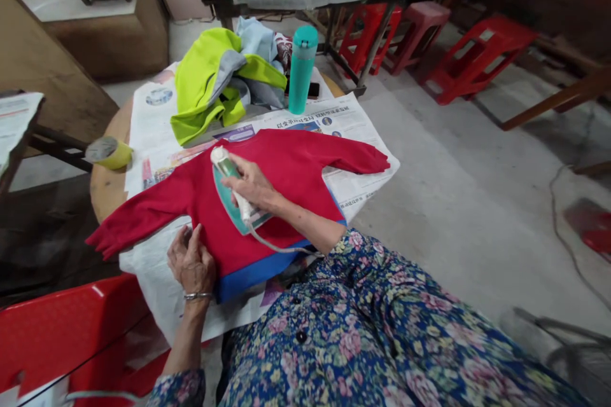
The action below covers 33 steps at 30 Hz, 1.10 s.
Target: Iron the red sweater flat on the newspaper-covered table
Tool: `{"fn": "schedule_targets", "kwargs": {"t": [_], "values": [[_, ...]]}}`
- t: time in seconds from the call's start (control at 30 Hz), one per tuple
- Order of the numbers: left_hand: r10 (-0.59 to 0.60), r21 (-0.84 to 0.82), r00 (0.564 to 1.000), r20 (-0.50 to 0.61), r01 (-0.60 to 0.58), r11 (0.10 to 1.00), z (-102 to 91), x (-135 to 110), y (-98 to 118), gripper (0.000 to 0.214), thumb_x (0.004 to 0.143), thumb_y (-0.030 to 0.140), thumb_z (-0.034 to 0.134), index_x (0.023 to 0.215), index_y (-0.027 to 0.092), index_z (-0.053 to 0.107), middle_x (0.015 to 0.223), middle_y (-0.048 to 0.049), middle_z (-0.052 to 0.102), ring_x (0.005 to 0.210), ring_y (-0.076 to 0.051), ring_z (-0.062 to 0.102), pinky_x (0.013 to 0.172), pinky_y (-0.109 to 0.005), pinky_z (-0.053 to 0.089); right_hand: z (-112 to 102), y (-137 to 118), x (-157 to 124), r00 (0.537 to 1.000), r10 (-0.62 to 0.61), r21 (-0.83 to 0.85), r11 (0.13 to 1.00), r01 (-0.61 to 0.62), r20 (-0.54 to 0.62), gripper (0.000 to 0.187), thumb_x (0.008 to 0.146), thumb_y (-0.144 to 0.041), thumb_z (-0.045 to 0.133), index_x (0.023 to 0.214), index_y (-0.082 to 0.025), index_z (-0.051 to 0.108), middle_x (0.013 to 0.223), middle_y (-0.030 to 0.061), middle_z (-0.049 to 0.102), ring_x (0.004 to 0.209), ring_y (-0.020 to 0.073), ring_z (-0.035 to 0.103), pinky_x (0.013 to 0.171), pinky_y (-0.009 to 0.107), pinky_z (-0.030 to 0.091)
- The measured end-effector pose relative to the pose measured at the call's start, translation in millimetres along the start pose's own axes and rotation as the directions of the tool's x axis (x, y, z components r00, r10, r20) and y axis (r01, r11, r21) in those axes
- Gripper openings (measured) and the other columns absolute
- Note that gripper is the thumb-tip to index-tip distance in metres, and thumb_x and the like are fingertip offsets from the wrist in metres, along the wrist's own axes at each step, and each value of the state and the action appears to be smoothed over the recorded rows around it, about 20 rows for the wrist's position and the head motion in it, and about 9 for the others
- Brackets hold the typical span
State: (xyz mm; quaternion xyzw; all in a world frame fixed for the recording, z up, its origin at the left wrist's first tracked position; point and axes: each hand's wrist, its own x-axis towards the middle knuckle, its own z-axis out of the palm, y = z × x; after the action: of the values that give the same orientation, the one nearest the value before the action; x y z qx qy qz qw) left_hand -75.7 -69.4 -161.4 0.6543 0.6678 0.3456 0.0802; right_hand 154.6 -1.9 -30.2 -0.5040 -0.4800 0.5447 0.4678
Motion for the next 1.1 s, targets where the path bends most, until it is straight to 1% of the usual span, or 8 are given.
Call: {"fn": "schedule_targets", "kwargs": {"t": [0.13,0.27,0.4,0.5,0.57,0.7,0.87,1.1], "values": [[0.017,0.006,1.0,-0.022,-0.017,1.0,0.6,1.4,1.4,0.048,0.091,0.015,0.056,0.132,0.024,0.08,0.149,-0.0149,0.066,0.142,-0.036,0.057,0.128,-0.061,0.04,1.6,8.2,-49.5,0.969,0.003,0.044,0.999,-0.015,0.247,0.069,0.09,-0.02,0.07,0.158,-0.023,0.058,0.077,-0.0075,0.063,0.05,0.0102,0.058,0.05,0.021,0.049],[0.014,0.025,0.999,-0.031,-0.014,1.0,0.2,3.0,1.3,0.046,0.092,0.016,0.057,0.13,0.024,0.081,0.149,-0.014,0.067,0.141,-0.036,0.058,0.129,-0.061,0.04,-27.8,16.7,-98.7,0.952,0.084,0.017,0.995,-0.093,0.295,0.079,0.09,-0.024,0.075,0.166,-0.023,0.055,0.086,-0.0027,0.071,0.05,0.0089,0.056,0.049,0.022,0.048],[-0.001,0.039,1.0,-0.028,0.002,0.999,-0.5,4.7,1.5,0.045,0.092,0.018,0.057,0.129,0.025,0.082,0.148,-0.013,0.069,0.141,-0.035,0.058,0.129,-0.059,0.04,-74.5,21.1,-136.4,0.977,0.114,0.031,0.992,-0.122,0.181,0.08,0.089,-0.023,0.073,0.166,-0.021,0.055,0.09,0.0002,0.076,0.048,0.0078,0.055,0.047,0.022,0.048],[-0.008,0.037,0.999,-0.038,0.01,0.999,-0.9,4.7,3.1,0.043,0.094,0.021,0.057,0.129,0.026,0.082,0.148,-0.0125,0.069,0.141,-0.034,0.058,0.129,-0.059,0.04,-103.4,19.9,-155.3,0.998,0.067,0.046,0.997,-0.067,0.012,0.075,0.087,-0.027,0.073,0.161,-0.023,0.061,0.105,0.0043,0.08,0.047,0.0069,0.053,0.046,0.024,0.05],[-0.008,0.025,0.999,-0.042,0.009,1.0,-1.4,4.4,4.5,0.043,0.095,0.021,0.056,0.129,0.027,0.082,0.148,-0.0127,0.068,0.142,-0.035,0.057,0.129,-0.059,0.041,-114.9,17.0,-161.1,0.992,0.041,0.032,0.999,-0.038,-0.119,0.071,0.086,-0.032,0.076,0.156,-0.025,0.066,0.116,0.0066,0.08,0.048,0.0073,0.055,0.046,0.026,0.052],[0.002,0.012,1.0,-0.03,-0.002,1.0,-2.6,3.7,6.3,0.044,0.095,0.021,0.055,0.13,0.025,0.082,0.147,-0.0148,0.068,0.142,-0.036,0.057,0.129,-0.063,0.041,-122.4,11.9,-153.8,0.948,0.052,0.034,0.998,-0.044,-0.314,0.069,0.084,-0.037,0.076,0.152,-0.026,0.068,0.115,0.0073,0.079,0.048,0.0099,0.057,0.041,0.028,0.051],[0.0,0.026,0.999,-0.041,0.001,1.0,-3.7,3.1,7.0,0.043,0.094,0.02,0.057,0.128,0.025,0.083,0.146,-0.0132,0.07,0.14,-0.034,0.06,0.129,-0.059,0.042,-128.7,13.0,-120.7,0.927,0.045,-0.001,0.999,-0.048,-0.372,0.071,0.08,-0.034,0.074,0.149,-0.022,0.067,0.09,0.0023,0.074,0.048,0.0132,0.056,0.038,0.028,0.048],[-0.005,0.033,1.0,-0.003,0.005,0.999,-6.3,5.5,9.4,0.045,0.094,0.018,0.056,0.13,0.022,0.082,0.148,-0.0171,0.068,0.14,-0.038,0.059,0.127,-0.064,0.042,-152.5,3.8,-53.6,0.897,-0.093,-0.143,0.989,0.033,-0.432,0.027,0.08,-0.022,0.068,0.107,-0.023,0.069,0.063,-0.0062,0.056,0.044,0.0144,0.055,0.04,0.026,0.046]]}}
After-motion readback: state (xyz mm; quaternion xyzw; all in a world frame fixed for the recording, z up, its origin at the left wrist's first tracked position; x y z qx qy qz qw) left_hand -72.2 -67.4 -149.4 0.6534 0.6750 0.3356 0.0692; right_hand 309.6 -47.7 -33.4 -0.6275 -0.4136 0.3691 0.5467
